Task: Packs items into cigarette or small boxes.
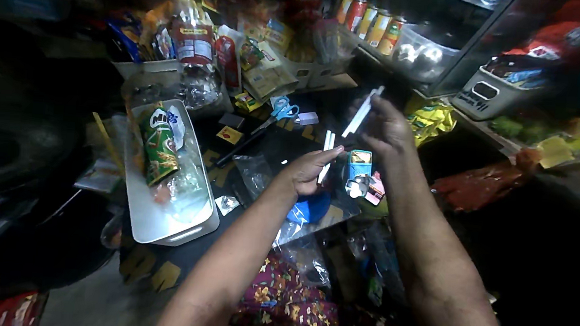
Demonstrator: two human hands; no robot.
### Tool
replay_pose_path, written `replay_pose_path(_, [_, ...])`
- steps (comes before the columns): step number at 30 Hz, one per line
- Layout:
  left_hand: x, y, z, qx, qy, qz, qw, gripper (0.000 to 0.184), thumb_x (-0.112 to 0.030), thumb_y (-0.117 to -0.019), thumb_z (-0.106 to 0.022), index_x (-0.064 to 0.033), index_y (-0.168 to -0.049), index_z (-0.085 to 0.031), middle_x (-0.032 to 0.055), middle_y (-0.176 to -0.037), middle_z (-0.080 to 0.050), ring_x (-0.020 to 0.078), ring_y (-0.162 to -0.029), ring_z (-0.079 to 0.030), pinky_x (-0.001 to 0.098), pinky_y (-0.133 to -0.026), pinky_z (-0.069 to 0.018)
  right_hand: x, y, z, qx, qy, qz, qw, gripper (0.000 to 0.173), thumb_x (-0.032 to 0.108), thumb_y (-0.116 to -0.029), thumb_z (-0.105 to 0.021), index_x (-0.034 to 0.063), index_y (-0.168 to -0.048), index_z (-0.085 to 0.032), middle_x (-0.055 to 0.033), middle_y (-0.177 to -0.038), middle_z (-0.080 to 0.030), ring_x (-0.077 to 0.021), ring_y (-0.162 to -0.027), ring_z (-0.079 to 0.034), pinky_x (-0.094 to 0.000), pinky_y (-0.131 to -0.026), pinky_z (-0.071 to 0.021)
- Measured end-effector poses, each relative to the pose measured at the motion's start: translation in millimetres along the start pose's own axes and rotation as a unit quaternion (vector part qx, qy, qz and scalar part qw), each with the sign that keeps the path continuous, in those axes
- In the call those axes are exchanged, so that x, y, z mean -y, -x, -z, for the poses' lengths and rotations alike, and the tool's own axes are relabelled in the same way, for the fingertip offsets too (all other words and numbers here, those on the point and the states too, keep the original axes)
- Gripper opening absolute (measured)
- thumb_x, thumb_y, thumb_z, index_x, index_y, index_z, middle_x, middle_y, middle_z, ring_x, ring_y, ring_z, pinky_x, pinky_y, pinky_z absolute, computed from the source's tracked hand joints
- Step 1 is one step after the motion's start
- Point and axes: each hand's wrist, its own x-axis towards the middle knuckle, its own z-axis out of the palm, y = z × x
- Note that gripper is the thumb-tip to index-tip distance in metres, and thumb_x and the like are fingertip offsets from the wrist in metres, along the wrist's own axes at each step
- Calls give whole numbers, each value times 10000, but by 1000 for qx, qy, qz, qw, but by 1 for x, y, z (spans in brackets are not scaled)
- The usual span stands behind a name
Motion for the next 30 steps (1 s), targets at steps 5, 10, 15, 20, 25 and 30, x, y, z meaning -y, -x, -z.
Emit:
replay_pose_path(5, [-13,-6,16,-83,31,-71,994,282,-324,-1108,-380,-115,-1180,-554,32,-881,-641,98,-692,-621,241,-583,-527,19,24,27,-27,-108,33,993,242,192,-1095,-377,133,-1010,-596,-10,-887,-718,-134,-828,-720,-298,-759,-615])
replay_pose_path(10, [-34,0,34,-290,33,-143,946,254,-320,-1104,-417,-120,-1207,-535,20,-872,-591,69,-634,-561,206,-525,-473,-6,66,57,-5,-75,6,997,257,195,-1092,-378,159,-1011,-619,-7,-901,-731,-118,-804,-720,-271,-735,-615])
replay_pose_path(15, [-39,2,43,-399,40,-152,903,409,-367,-1099,-436,-114,-1420,-459,115,-1234,-547,185,-981,-589,311,-778,-528,-32,107,56,23,-95,-56,994,203,160,-1072,-393,120,-1056,-592,-50,-866,-729,-152,-730,-719,-289,-677,-617])
replay_pose_path(20, [-39,3,41,-433,38,-136,890,456,-370,-1095,-447,-120,-1473,-389,133,-1300,-504,201,-995,-577,314,-781,-526,-42,122,53,46,-121,-89,988,187,132,-1028,-437,122,-981,-618,-16,-752,-679,-116,-645,-677,-285,-640,-608])
replay_pose_path(25, [-37,4,40,-435,20,-122,892,479,-357,-1091,-468,-132,-1502,-366,153,-1410,-460,240,-1111,-565,349,-860,-524,-32,88,37,60,-65,-68,994,232,164,-1103,-323,128,-1066,-550,43,-731,-569,-25,-540,-533,-159,-489,-478])
replay_pose_path(30, [-37,4,38,-424,5,-115,898,434,-348,-1093,-464,-140,-1471,-416,138,-1358,-491,223,-1055,-565,340,-828,-515,-22,49,1,57,8,-6,998,201,178,-1096,-428,99,-1203,-579,61,-689,-499,-12,-486,-439,-150,-441,-405])
